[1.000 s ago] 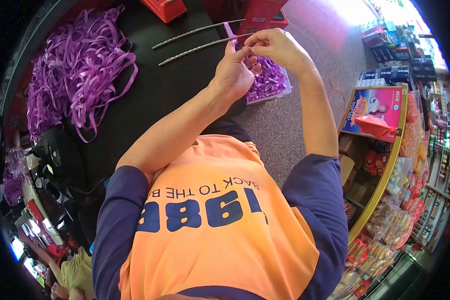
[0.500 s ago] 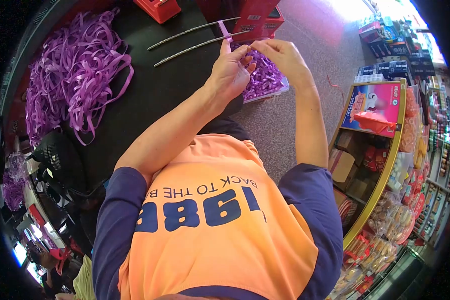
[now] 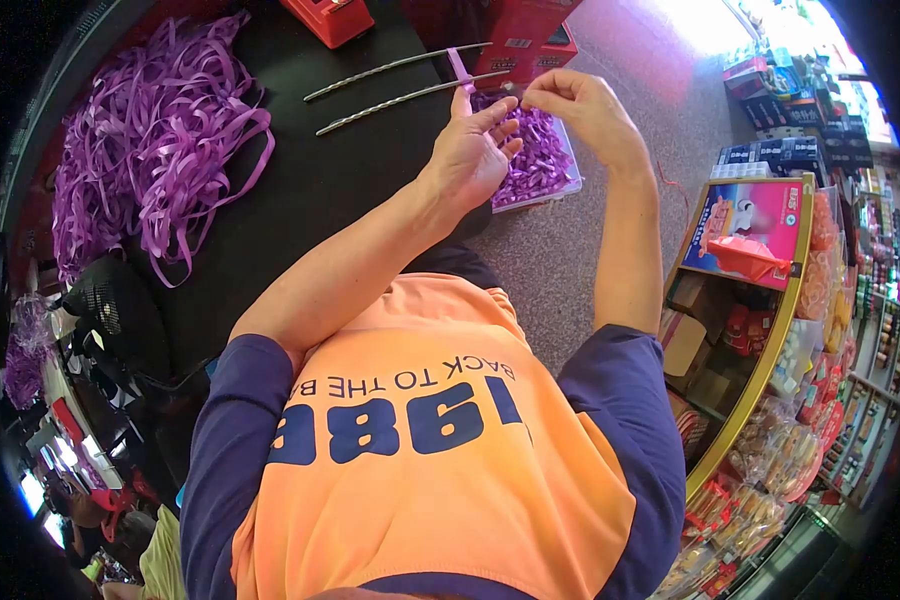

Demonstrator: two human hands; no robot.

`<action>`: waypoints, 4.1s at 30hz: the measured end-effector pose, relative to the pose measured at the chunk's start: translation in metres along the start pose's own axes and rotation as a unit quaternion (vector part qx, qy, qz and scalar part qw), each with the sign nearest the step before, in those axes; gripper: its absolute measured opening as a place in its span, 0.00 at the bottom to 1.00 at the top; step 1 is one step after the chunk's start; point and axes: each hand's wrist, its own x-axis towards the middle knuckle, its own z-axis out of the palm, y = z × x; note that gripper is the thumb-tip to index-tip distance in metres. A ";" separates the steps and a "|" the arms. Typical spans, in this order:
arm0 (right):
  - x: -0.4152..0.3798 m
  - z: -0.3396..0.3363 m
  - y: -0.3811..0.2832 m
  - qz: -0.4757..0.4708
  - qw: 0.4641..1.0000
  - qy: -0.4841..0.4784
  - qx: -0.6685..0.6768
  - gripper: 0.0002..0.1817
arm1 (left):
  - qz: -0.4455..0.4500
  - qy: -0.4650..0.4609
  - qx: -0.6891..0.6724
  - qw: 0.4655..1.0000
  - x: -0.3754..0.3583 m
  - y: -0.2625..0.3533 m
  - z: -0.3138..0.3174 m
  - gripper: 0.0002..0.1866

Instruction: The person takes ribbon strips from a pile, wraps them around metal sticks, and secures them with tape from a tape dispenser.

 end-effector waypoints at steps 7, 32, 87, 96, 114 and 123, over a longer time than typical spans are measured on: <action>0.064 0.003 -0.032 -0.075 0.978 -0.184 -0.060 0.10 | -0.019 -0.003 -0.017 1.000 -0.002 0.002 0.001 0.36; 0.103 0.024 -0.015 0.004 0.953 -0.147 -0.264 0.19 | -0.021 -0.002 -0.018 1.000 -0.001 0.001 -0.001 0.38; 0.098 0.003 0.070 0.126 0.851 -0.271 0.433 0.09 | -0.016 -0.016 -0.028 0.999 -0.005 0.004 0.002 0.33; 0.077 0.023 0.035 0.142 0.960 -0.079 0.229 0.16 | -0.019 -0.013 -0.024 0.999 -0.005 0.003 0.001 0.34; 0.076 0.023 0.057 0.164 0.933 -0.054 0.315 0.19 | -0.021 -0.016 -0.037 0.999 -0.006 0.007 0.005 0.32; 0.071 0.030 0.006 -0.062 0.994 0.080 -0.032 0.18 | -0.018 -0.013 -0.034 0.999 -0.006 0.004 0.003 0.34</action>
